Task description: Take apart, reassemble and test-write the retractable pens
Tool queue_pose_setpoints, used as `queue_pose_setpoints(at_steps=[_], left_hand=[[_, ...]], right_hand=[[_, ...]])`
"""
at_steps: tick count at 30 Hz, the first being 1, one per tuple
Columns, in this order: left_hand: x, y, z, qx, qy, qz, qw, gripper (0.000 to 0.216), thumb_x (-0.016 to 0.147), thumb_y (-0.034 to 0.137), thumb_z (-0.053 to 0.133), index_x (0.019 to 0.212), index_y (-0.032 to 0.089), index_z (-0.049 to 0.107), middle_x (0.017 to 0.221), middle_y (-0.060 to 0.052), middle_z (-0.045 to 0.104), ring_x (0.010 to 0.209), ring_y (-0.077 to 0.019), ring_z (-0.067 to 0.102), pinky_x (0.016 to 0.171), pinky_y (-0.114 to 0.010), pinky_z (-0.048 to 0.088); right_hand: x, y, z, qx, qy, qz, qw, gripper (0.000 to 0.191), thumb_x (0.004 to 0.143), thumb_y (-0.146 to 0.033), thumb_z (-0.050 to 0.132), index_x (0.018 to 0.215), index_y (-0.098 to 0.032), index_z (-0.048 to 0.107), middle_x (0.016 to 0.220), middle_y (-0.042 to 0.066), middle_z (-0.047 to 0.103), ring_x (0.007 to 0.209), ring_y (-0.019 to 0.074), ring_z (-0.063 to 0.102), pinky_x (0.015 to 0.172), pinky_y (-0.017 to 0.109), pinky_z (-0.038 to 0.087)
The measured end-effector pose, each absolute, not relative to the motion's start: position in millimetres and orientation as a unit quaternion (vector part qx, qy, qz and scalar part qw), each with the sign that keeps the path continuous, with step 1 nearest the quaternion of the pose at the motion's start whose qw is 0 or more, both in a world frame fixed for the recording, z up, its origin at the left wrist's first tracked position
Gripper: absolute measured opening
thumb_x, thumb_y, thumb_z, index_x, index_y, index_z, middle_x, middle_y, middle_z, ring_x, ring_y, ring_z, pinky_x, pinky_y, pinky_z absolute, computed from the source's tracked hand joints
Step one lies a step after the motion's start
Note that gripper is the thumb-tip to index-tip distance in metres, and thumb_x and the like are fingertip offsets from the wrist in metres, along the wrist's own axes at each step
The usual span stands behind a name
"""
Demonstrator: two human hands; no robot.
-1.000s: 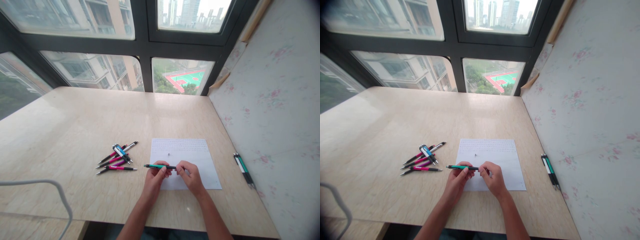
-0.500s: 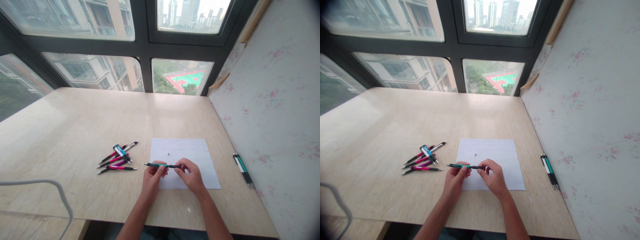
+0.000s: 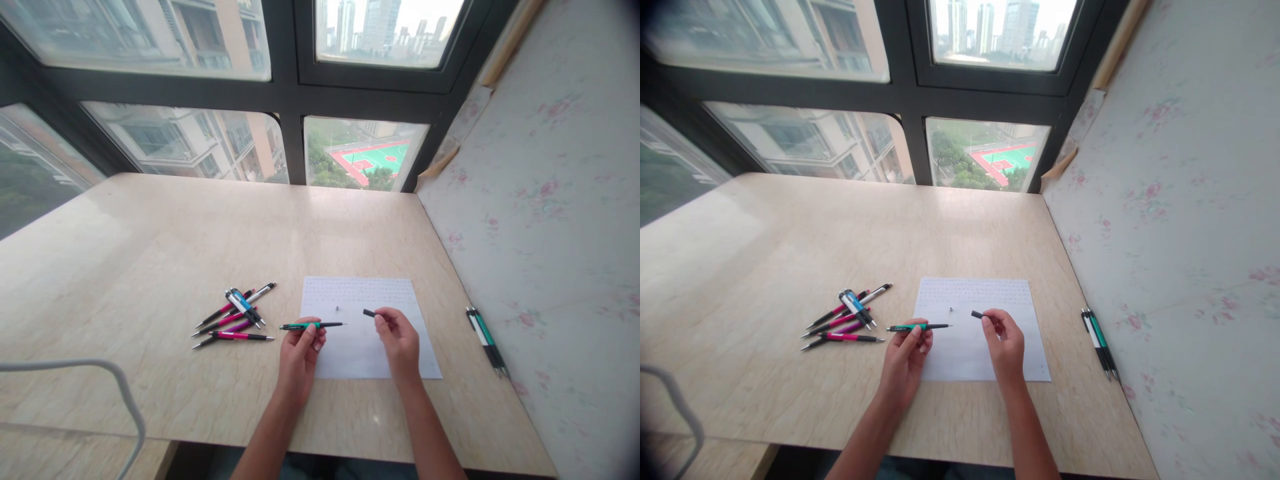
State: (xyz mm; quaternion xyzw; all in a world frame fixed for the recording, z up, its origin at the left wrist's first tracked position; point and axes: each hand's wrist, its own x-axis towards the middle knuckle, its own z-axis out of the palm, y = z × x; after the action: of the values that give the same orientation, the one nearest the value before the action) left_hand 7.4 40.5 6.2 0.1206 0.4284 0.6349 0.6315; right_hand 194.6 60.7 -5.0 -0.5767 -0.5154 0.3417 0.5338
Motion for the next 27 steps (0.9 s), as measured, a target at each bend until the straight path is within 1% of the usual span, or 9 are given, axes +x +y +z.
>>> queue_pose_setpoints(at_steps=[4,6,9,11,17,21,27], left_hand=[[9.2,39.3,8.0,0.123,0.421,0.626,0.644,0.026,0.068,0.027,0.082,0.088,0.015,0.072,0.076,-0.003,0.068,0.071,-0.011,0.063,0.066,-0.021,0.048],[10.1,38.6,8.0,0.132,0.42,0.616,0.654,0.024,0.07,0.027,0.081,0.089,0.014,0.072,0.075,-0.004,0.068,0.07,-0.0113,0.062,0.065,-0.021,0.048],[10.7,38.3,7.5,0.142,0.42,0.601,0.665,0.023,0.072,0.026,0.08,0.09,0.014,0.071,0.073,-0.004,0.068,0.069,-0.0114,0.062,0.064,-0.021,0.048],[10.9,38.4,7.4,0.144,0.417,0.598,0.67,0.023,0.072,0.025,0.079,0.09,0.014,0.071,0.073,-0.004,0.068,0.069,-0.0111,0.062,0.065,-0.021,0.048],[11.0,38.2,6.7,0.141,0.412,0.599,0.672,0.023,0.074,0.027,0.078,0.092,0.014,0.071,0.076,-0.004,0.069,0.07,-0.0102,0.061,0.068,-0.021,0.048],[11.6,38.1,6.3,0.14,0.409,0.595,0.678,0.023,0.074,0.027,0.078,0.091,0.014,0.071,0.075,-0.004,0.069,0.071,-0.0103,0.061,0.068,-0.02,0.047],[13.7,38.5,8.6,0.148,0.433,0.585,0.67,0.025,0.071,0.03,0.08,0.089,0.015,0.071,0.076,-0.004,0.069,0.07,-0.0114,0.06,0.069,-0.023,0.047]], right_hand=[[188.4,65.0,-13.7,-0.609,-0.611,0.227,0.453,0.018,0.09,-0.03,0.055,0.097,-0.018,0.067,0.087,0.007,0.069,0.072,0.0183,0.062,0.061,0.029,0.049],[182.4,66.8,-16.8,-0.601,-0.665,0.168,0.41,0.02,0.092,-0.026,0.051,0.099,-0.018,0.067,0.086,0.007,0.069,0.071,0.0179,0.061,0.064,0.03,0.049],[172.5,70.4,-18.4,-0.597,-0.711,0.087,0.362,0.022,0.093,-0.023,0.048,0.101,-0.018,0.068,0.091,0.009,0.071,0.078,0.0199,0.063,0.072,0.032,0.048],[166.7,73.3,-17.2,-0.595,-0.726,0.06,0.339,0.021,0.093,-0.021,0.049,0.101,-0.018,0.068,0.094,0.01,0.071,0.084,0.0215,0.062,0.075,0.032,0.047],[159.4,76.0,-13.3,-0.595,-0.742,0.086,0.297,0.02,0.088,-0.016,0.054,0.103,-0.019,0.067,0.098,0.009,0.069,0.092,0.0232,0.06,0.075,0.031,0.046],[159.5,74.8,-14.9,-0.593,-0.742,0.103,0.296,0.02,0.088,-0.015,0.054,0.103,-0.019,0.067,0.098,0.008,0.068,0.092,0.0226,0.06,0.076,0.031,0.047],[160.1,74.9,-17.9,-0.586,-0.745,0.116,0.297,0.025,0.088,-0.015,0.052,0.108,-0.02,0.066,0.101,0.008,0.067,0.091,0.0224,0.061,0.075,0.031,0.048]])
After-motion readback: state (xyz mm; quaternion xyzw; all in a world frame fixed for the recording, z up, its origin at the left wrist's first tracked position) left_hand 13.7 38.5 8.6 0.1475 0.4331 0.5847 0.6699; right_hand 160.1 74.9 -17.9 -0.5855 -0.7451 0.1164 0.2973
